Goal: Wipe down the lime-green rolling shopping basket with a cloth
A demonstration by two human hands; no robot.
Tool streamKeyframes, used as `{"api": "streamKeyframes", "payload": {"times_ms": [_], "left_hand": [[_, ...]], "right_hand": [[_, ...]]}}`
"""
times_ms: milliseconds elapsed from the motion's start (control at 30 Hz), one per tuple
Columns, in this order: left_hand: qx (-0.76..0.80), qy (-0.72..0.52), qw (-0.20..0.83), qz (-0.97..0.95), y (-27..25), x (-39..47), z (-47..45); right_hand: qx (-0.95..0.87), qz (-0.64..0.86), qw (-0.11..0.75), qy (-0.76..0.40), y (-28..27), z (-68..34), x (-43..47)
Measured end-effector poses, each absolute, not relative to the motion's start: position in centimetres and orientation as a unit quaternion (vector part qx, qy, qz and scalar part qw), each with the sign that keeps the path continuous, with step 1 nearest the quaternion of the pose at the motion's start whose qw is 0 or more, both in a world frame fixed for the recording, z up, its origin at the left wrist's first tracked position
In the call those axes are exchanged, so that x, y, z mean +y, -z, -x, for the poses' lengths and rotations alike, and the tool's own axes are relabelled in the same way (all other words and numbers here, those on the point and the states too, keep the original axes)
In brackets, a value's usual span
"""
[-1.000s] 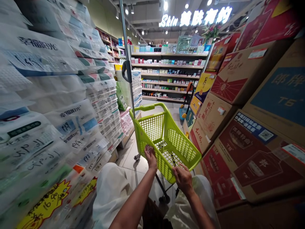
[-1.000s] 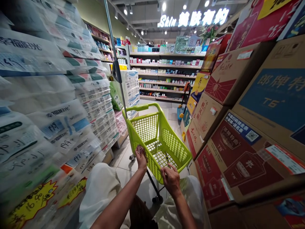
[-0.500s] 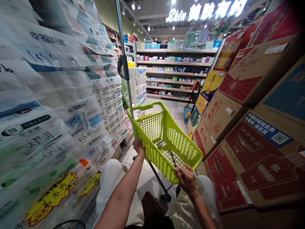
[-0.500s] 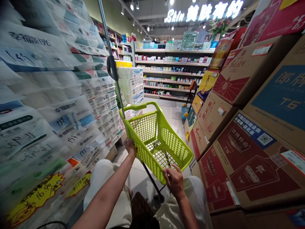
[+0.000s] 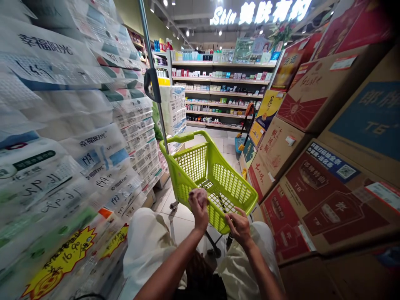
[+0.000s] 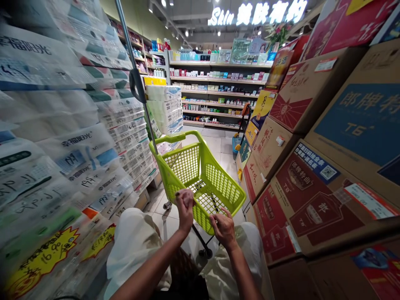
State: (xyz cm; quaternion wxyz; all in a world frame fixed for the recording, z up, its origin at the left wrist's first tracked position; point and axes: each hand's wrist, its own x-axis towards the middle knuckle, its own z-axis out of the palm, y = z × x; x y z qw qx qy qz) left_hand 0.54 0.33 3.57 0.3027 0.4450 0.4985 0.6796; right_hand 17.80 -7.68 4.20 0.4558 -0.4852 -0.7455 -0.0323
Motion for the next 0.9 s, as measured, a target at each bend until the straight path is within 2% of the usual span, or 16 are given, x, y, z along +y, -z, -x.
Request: {"api": "streamKeyframes", "payload": {"times_ms": [100,233,333,467,700,900], "left_hand": [[0.488,-0.657,0.227,-0.528,-4.9,1.6,0.8],[0.531,-0.664,0.117,-0.514,-9.7,9.1,6.2],[0.542,-0.634,0.047,-0.550,-10.9,11.7,8.7],[0.495,-0.555,0.065,-0.666,-10.9,12.0,10.0],[0.550,-0.536,0.016,-0.640,-15.4,16.1,13.0],[0.495,-0.581,0.016,-0.646,-10.0,11.7,10.3]], "right_hand": [[-0.748,0.475,0.462,0.036,-4.4,-17.9,-7.8],[-0.748,0.470,0.468,0.037,-4.1,-18.3,-7.7],[-0.744,0.468,0.475,0.039,-3.6,-18.7,-7.4],[-0.757,0.439,0.482,0.048,-3.2,-18.9,-7.0],[-0.748,0.469,0.469,0.016,-3.8,-18.8,-7.3],[-0.766,0.442,0.467,0.026,-3.5,-19.6,-6.9]]}}
